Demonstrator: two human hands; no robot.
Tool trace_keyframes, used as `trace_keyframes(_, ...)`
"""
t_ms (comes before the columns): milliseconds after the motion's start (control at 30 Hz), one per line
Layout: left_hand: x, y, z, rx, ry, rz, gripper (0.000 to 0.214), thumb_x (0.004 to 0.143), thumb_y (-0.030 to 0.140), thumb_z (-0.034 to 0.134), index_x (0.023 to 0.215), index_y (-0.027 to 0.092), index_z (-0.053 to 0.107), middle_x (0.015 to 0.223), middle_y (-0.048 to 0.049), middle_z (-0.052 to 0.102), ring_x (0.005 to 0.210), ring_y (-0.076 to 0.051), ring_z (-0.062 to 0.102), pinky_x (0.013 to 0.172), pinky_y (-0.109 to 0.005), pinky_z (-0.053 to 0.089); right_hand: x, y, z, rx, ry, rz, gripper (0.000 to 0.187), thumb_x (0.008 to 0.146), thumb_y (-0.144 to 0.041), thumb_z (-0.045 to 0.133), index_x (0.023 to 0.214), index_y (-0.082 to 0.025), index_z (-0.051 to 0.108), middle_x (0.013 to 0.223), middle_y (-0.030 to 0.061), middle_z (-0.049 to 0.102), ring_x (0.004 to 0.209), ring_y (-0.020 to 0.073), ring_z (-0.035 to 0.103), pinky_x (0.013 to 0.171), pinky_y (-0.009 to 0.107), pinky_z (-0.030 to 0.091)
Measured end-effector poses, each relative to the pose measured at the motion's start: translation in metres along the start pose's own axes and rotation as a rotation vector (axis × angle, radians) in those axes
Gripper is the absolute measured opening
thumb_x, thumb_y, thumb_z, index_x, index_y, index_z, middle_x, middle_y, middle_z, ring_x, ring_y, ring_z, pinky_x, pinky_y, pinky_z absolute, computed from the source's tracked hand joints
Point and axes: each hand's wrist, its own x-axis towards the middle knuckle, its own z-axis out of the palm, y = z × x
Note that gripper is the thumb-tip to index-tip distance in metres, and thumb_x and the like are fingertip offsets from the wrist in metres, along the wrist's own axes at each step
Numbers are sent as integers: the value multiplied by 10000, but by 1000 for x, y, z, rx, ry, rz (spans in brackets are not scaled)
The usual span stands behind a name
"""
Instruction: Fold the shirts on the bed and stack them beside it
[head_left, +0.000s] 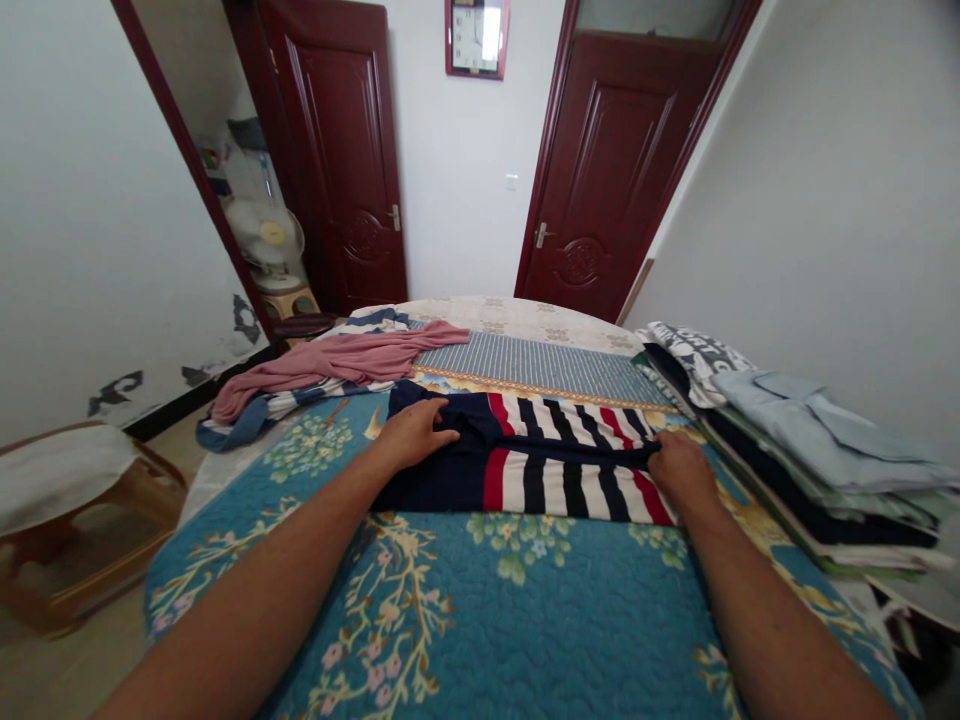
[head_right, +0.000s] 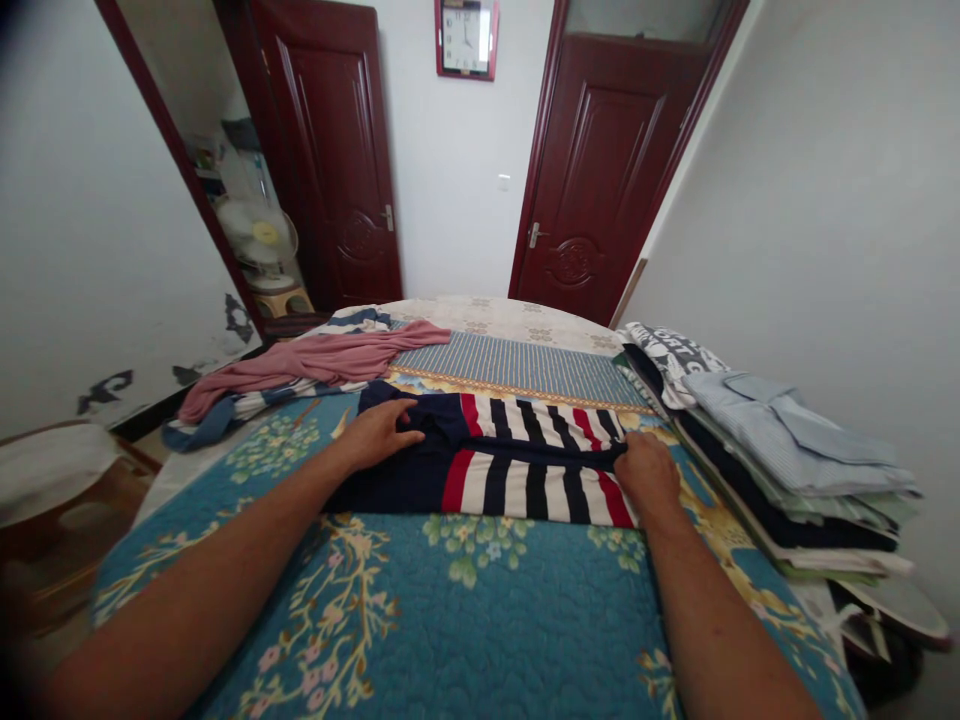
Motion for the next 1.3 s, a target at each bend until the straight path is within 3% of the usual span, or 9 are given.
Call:
trace_keyframes(100,0,6,12,61,-52,17,339,916,306,690,1231,209,771,1068,-103,776,1021,-282,723,886,-353,519,-1,1,4,90,47,-22,270,863,-163,559,1083,-167,716,1091,153,702,1076,284,640,938,354,454)
trace_keyframes(300,-3,15,-2,-107,198,335,249,994,240,563,1107,221,784,1033,-79,715,1023,-221,678,960,-342,515,3,7,9,275,249,-193,313,773,-152,552,1057,-183,680,1112,133,699,1110,286,609,1026,384,453)
trace_keyframes(433,-11,13,-12,-140,-181,499,235,922,201,642,1057,251,827,975,-38,750,913,-182,701,851,-278,514,5,17,12,384,442,-41,294,745,-163,525,1000,-202,668,1029,120,677,1031,288,606,959,391,481)
trace_keyframes(567,-12,6,-14,-207,-494,420,221,930,294,659,1031,252,852,993,-25,815,920,-185,747,828,-246,520,2,25,14,350,306,-64,259,714,-136,505,904,-210,665,954,103,676,966,273,608,904,370,480)
trace_keyframes(667,-5,-5,-17,-204,-313,288,273,958,359,608,1017,235,844,1015,-36,830,958,-203,753,870,-261,533,2,27,13,286,279,-87,303,713,-115,494,926,-199,692,973,116,696,996,279,620,927,374,474)
trace_keyframes(833,5,-49,-29,-117,344,-238,320,901,295,594,1114,192,809,1199,-124,803,1128,-285,716,1019,-375,525,1,29,11,175,216,-99,250,730,-116,512,844,-202,717,936,131,711,959,286,652,893,379,475)
trace_keyframes(967,6,-82,-34,-219,318,-369,309,852,300,631,1048,137,807,969,-141,813,908,-280,747,836,-367,573,0,32,10,171,255,-93,235,755,-125,503,833,-217,705,916,127,710,910,291,659,853,395,487)
trace_keyframes(1133,13,-81,-21,-370,210,-304,382,808,400,704,1088,171,825,853,-64,797,752,-216,718,675,-279,536,0,11,-3,307,491,-243,253,839,-169,492,999,-214,682,1085,142,725,1070,314,660,1029,454,486)
trace_keyframes(1300,21,-79,-10,-441,247,-337,233,766,381,688,810,180,797,687,-35,724,662,-192,655,592,-257,472,-6,-30,-2,417,242,-571,282,969,-338,545,1162,-209,705,1158,143,738,1098,304,674,1031,445,512)
